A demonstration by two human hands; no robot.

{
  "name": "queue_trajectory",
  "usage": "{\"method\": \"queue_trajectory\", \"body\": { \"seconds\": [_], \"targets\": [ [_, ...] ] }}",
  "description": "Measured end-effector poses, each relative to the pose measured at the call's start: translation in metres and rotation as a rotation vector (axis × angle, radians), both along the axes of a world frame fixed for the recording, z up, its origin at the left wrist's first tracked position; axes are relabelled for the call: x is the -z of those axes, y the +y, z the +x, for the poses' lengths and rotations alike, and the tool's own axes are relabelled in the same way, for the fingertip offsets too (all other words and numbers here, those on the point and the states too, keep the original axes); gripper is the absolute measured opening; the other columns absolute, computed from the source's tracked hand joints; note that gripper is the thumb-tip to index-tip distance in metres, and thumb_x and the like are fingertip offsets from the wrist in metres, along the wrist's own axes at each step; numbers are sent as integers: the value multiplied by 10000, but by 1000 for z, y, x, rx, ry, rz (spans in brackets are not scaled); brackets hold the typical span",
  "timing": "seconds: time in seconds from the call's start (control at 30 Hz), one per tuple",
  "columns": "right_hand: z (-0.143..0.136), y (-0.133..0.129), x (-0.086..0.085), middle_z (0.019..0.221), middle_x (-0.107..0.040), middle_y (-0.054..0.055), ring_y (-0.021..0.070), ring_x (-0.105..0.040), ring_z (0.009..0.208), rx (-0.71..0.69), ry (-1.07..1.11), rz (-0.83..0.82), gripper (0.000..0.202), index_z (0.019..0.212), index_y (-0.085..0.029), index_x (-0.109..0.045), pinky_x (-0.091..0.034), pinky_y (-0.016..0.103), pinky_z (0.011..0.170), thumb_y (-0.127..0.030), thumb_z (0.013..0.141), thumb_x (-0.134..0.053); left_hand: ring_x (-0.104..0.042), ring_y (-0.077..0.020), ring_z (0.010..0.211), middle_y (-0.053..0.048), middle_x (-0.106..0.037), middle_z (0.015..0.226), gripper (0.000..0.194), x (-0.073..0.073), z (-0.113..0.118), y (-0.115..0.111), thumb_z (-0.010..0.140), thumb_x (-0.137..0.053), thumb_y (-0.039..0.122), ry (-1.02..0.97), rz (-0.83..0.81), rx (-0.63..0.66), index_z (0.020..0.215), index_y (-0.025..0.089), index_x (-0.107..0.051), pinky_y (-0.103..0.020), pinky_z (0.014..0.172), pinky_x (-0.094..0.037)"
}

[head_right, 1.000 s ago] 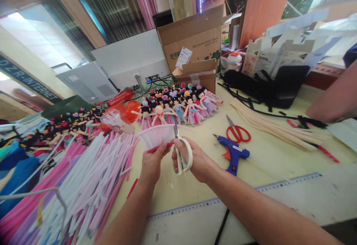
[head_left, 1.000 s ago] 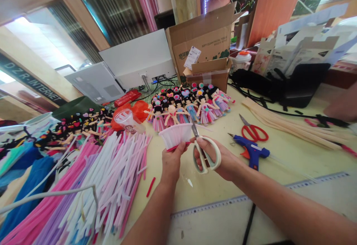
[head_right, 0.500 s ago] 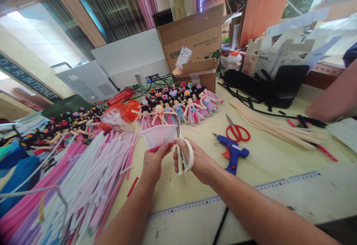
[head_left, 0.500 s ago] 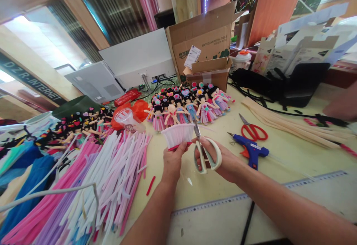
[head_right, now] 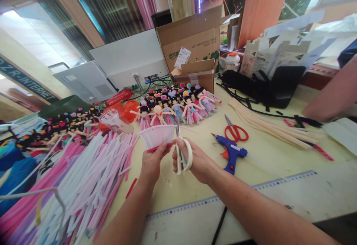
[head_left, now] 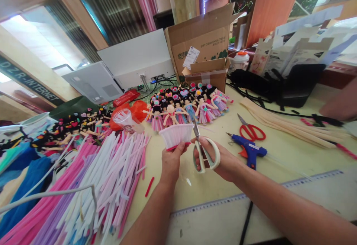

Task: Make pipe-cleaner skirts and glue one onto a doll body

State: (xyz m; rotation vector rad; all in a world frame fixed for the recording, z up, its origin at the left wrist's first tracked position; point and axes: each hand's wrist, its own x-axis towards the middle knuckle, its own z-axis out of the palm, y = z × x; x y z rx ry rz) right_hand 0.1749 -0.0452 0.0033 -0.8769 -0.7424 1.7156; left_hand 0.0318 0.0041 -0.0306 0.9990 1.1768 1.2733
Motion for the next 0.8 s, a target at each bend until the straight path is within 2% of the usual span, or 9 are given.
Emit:
{"method": "queue_trajectory", "body": {
  "seconds": [0.5, 0.8],
  "targets": [
    [-4, 1, 2, 581, -556, -48, 111, -526, 470, 81, 23, -46, 456, 938, -190, -554, -422, 235, 445, -538, 689, -710, -667, -188, 690, -88, -741, 721, 295, -2, 2, -1, 589, -793, 349, 19, -18, -8, 752, 109, -742, -354, 762, -535],
    [5, -2, 3, 521, -541, -57, 76, -469, 391, 100, 80, -198, 385, 914, -167, -540, -390, 204, 404, -486, 755, -683, -680, -199, 680, -112, -737, 711, 264, 0, 2, -1, 599, -779, 339, 151, -64, 33, 713, 104, -738, -314, 688, -535]
  ]
}}
